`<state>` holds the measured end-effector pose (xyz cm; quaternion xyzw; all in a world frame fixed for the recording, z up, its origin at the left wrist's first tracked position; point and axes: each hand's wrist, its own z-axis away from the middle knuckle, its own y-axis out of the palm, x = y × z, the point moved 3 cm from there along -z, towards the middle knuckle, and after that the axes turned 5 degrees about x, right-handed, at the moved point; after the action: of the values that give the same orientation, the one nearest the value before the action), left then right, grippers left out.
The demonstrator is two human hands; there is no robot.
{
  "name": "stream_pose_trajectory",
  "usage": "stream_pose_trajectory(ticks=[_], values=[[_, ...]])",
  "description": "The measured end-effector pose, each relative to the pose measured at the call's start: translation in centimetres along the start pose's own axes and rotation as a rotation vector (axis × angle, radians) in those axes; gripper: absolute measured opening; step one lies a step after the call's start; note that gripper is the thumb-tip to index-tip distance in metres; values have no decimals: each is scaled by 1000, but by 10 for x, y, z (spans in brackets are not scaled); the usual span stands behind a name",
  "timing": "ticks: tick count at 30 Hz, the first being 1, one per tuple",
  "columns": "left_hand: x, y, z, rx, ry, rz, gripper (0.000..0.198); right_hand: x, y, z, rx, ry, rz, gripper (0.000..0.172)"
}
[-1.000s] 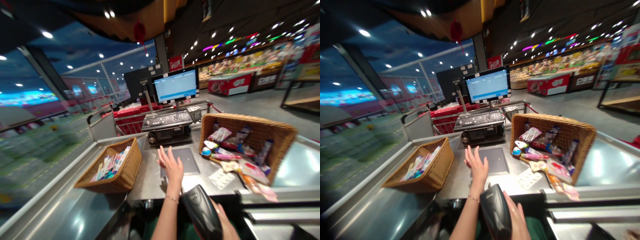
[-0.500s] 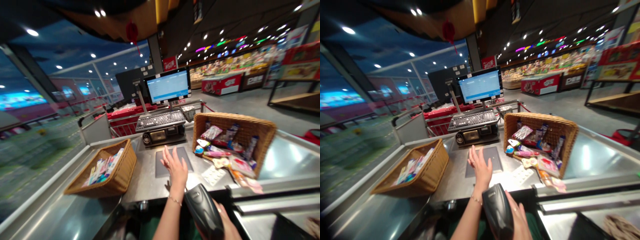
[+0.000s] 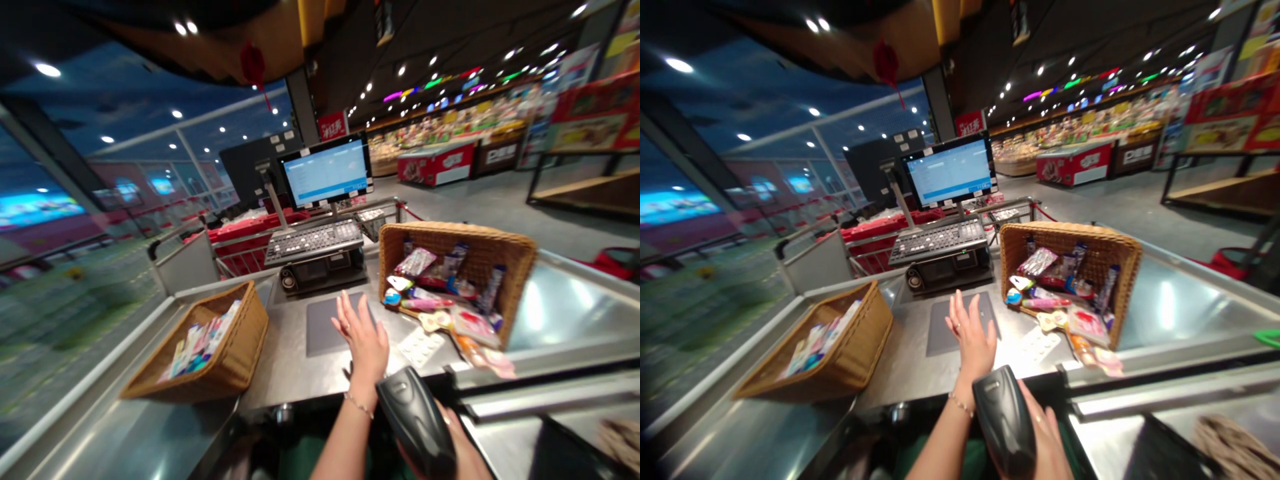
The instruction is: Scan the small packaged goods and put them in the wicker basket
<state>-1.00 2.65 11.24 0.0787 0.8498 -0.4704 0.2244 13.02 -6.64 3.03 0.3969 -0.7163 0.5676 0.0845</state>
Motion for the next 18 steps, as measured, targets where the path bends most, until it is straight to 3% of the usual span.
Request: stream_pose_trajectory(ticks=[10, 18], values=[[-15, 15, 5, 95, 26, -8, 58, -9, -3, 5, -32, 139, -128, 52], [-30, 33, 12, 180, 77, -50, 64, -13, -6, 5, 10, 130, -73, 55]])
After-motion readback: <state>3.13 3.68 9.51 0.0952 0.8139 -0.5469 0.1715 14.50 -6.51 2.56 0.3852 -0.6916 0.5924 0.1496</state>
